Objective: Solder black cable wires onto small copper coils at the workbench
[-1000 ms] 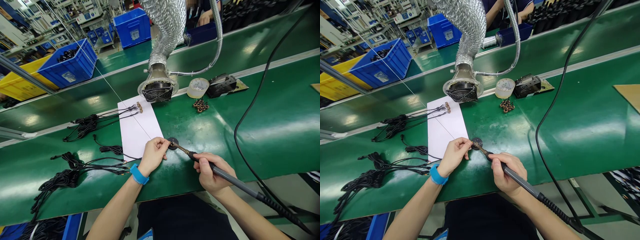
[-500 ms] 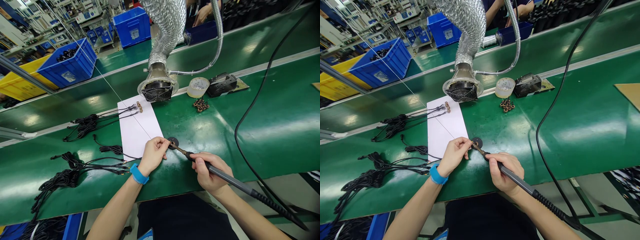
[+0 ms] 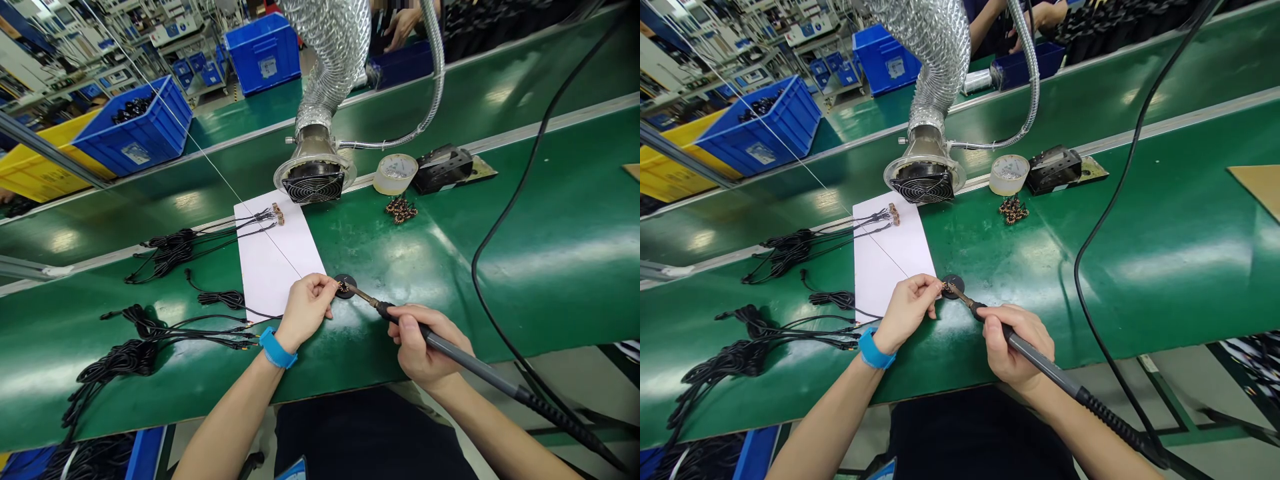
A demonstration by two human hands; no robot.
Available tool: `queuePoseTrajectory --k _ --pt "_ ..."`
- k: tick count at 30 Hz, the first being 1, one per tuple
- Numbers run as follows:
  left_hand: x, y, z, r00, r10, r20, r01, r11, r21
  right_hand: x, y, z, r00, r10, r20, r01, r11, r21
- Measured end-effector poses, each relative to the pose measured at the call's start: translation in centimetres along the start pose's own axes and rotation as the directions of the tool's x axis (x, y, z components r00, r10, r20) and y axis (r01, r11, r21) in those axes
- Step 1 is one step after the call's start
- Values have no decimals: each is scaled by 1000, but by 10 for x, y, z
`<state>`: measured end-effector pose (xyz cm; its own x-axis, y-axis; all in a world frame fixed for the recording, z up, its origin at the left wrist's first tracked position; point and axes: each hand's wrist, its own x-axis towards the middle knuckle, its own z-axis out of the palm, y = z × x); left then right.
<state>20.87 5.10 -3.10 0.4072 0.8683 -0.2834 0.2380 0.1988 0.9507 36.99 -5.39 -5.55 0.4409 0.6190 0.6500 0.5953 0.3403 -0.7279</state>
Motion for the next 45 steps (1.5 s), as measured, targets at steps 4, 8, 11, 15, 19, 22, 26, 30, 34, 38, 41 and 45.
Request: queuePoseTrajectory --k 4,8,11,15,19,22,26,30,34,38,41,45 --pt "0 -1 0 1000 4 1 -4 1000 1 -3 3 0 1000 18 -18 -18 1000 -6" --pt "0 -1 -1 1000 9 1 -9 1000 1 -3 4 0 1000 11 -9 -11 1000 13" --pt "0 -1 -1 1000 7 5 -8 1000 4 1 1 1 999 -31 23 30 1000 7" --pt "0 -1 -1 1000 9 7 -9 1000 5 6 -3 3 995 -83 51 84 996 -10" --pt "0 -1 0 1000 2 -1 -2 1000 6 3 0 3 998 -64 28 64 998 -7" --pt "0 -1 0 1000 0 -3 0 1000 8 -2 5 2 999 6 -39 -7 1000 -8" --pt "1 -2 0 1000 6 -1 -6 1000 4 -6 8 2 996 45 -73 -45 999 2" --pt "1 -2 -1 1000 7 -1 -7 1000 3 -5 6 2 997 41 -67 -41 999 -3" --pt "0 -1 -1 1000 2 -3 -2 1000 4 -4 5 2 998 37 -56 -38 999 -24" --pt "0 -2 -1 1000 3 -9 -3 1000 12 -4 6 2 998 39 -49 -40 999 -32" --pt "-1 -1 0 1000 9 -11 -9 1000 11 -5 7 2 998 61 -32 -62 997 -38" --pt "-1 2 0 1000 -2 -23 2 1000 10 0 6 6 997 78 25 -76 995 -65"
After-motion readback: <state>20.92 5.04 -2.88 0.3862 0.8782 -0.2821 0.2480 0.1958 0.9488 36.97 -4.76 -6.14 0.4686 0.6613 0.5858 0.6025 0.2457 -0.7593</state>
